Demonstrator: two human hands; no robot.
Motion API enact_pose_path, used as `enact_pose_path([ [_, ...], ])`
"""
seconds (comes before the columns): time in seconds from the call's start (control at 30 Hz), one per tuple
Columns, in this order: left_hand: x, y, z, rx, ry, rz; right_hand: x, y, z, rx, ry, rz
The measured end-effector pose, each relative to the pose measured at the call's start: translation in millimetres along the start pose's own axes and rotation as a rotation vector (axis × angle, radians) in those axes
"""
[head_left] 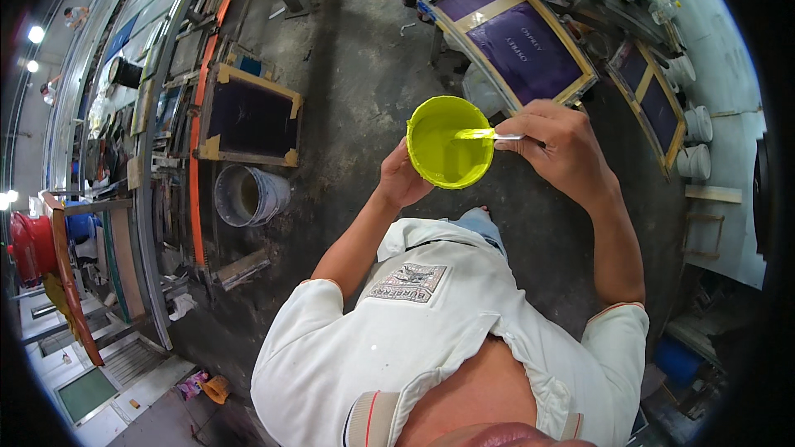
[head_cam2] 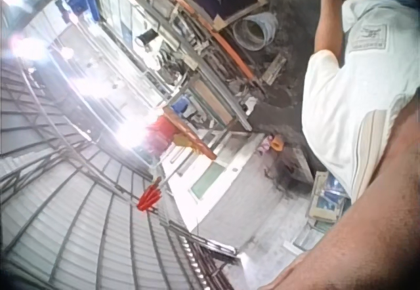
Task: The person prepares yellow ink in a small container, then uses a squeegee to pull the ink across a screen-printing frame over a purple fabric panel. The person repeatedly strokes the squeegee to transfer the ink through the screen onto the fabric.
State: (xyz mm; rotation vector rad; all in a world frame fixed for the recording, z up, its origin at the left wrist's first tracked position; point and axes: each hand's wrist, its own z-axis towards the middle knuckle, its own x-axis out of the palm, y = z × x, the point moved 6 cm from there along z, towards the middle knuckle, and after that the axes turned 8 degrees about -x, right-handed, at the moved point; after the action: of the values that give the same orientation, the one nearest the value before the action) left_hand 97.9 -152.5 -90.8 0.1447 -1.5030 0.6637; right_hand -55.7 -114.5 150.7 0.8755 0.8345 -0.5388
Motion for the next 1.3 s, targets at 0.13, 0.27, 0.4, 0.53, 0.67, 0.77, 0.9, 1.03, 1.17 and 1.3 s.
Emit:
enact_pose_path([
  [0.13, 15.0, 31.0, 47.7, -0.057, -0.064, 0.025, -49.1, -14.6, -16.5, -0.098, -0.094, -0.04],
  [0.27, 25.8, 66.1, 101.1, -0.072, -0.062, 0.021, -58.3, -64.6, -45.1, -0.063, -0.093, -0.001],
  [0.4, 28.0, 88.5, 143.0, -0.027, -0.057, -0.022, -80.4, -104.1, -71.3, -0.023, 0.044, 0.181],
  [0.53, 17.0, 96.6, 165.5, -0.052, -0.099, 0.017, -110.4, -143.3, -56.8, -0.013, -0.013, 0.151],
  [0.67, 5.1, 77.3, 198.3, -0.009, -0.049, -0.044, -111.9, -178.1, -35.7, -0.077, -0.016, -0.01],
  [0.77, -16.4, 53.7, 221.5, 0.075, -0.044, -0.107, -106.8, -215.2, -40.2, 0.145, -0.059, 0.148],
  [0.9, -16.9, 43.1, 254.9, 0.156, -0.095, -0.074, -78.3, -281.3, -48.2, 0.7, -0.062, 0.699],
  [1.03, -17.5, 42.5, 277.4, 0.216, -0.112, -0.072, -108.9, -309.2, -22.7, 0.483, -0.274, 0.612],
  [1.17, -24.1, 53.1, 296.0, 0.362, -0.145, -0.042, -139.2, -309.0, -13.5, -0.078, -0.127, 0.139],
  [1.3, -29.2, 79.6, 326.7, 0.497, -0.132, -0.043, -141.3, -345.3, -31.4, 0.196, 0.143, 0.558],
])
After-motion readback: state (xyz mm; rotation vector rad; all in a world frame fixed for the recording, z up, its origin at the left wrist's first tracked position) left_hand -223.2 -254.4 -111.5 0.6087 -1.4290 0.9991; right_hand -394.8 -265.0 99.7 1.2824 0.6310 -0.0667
